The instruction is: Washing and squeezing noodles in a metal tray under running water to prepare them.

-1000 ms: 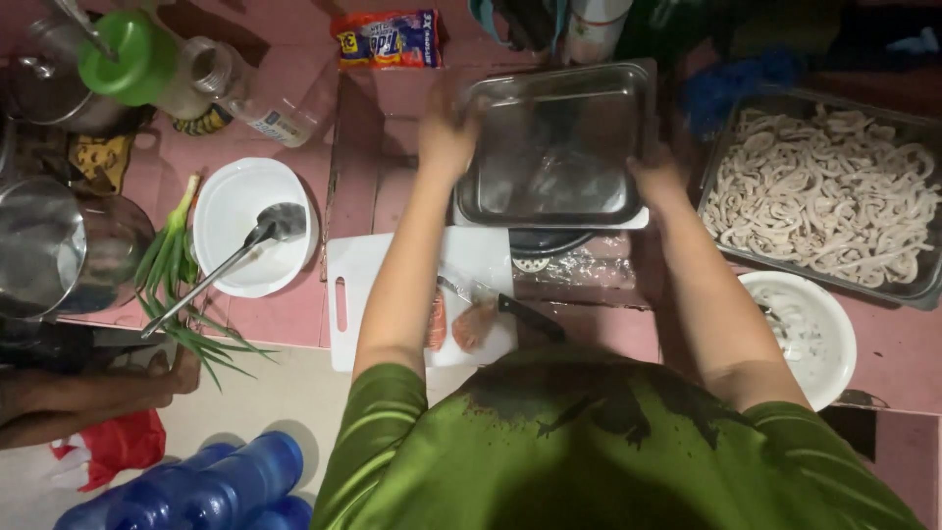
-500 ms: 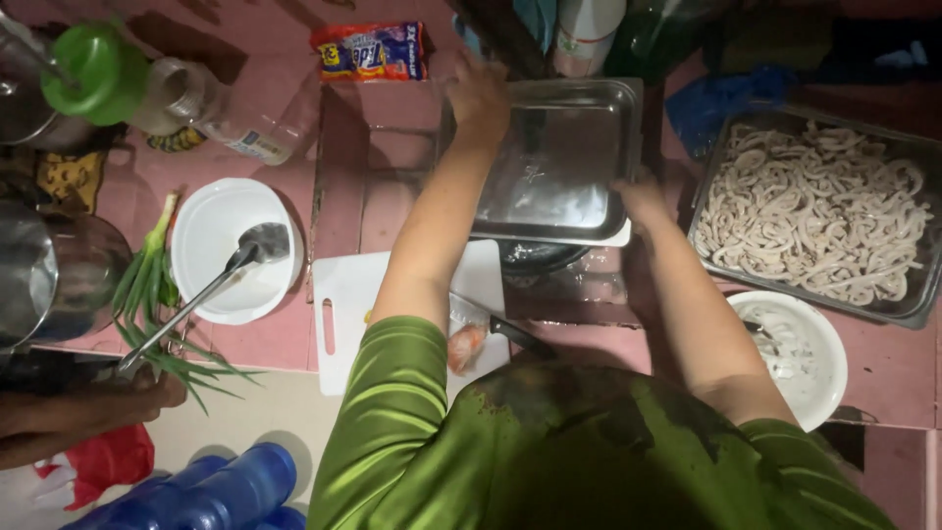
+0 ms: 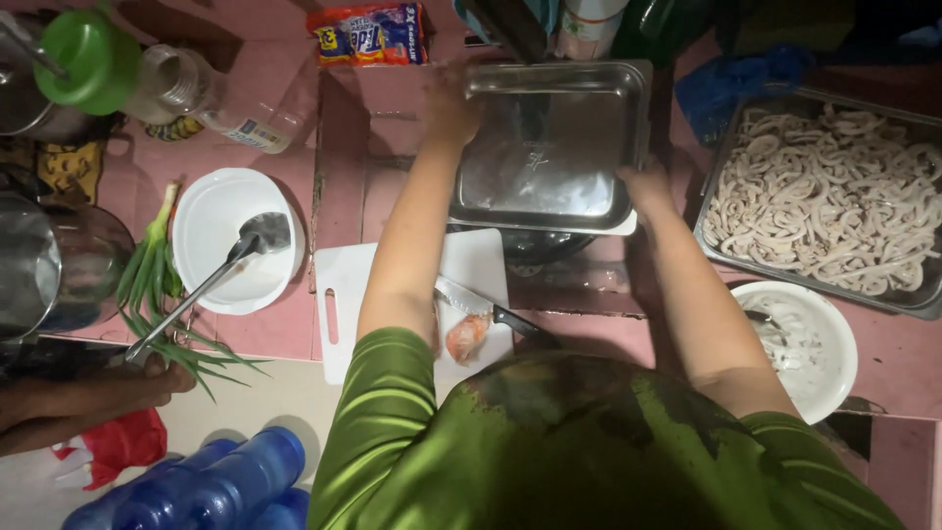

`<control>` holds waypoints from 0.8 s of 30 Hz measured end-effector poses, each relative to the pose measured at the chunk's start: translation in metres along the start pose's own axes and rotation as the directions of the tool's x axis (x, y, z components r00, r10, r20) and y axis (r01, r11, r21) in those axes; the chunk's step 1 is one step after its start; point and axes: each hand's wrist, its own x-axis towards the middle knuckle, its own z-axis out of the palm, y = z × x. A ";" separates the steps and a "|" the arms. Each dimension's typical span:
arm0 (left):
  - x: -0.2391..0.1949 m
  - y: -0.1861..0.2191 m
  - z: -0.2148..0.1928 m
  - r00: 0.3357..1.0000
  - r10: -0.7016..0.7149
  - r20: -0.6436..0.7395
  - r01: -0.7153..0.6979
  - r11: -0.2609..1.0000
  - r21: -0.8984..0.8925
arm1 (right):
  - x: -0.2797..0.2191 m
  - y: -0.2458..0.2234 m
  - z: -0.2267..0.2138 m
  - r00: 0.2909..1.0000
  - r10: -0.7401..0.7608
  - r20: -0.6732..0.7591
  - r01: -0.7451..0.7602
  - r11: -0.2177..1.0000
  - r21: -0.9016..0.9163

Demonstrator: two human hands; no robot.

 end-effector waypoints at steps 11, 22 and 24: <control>-0.063 -0.041 0.034 0.951 -0.308 -0.010 0.307 0.951 -0.036 | -0.054 -0.036 -0.013 0.993 -0.113 0.045 0.109 0.991 0.080; -0.070 -0.022 0.016 0.955 -0.283 -0.086 0.288 0.956 0.056 | -0.064 -0.043 -0.017 0.995 -0.081 0.065 0.076 0.994 0.081; -0.078 0.007 -0.004 0.961 -0.244 -0.134 0.253 0.966 0.056 | -0.041 -0.028 -0.011 0.995 -0.079 0.062 0.073 0.994 0.086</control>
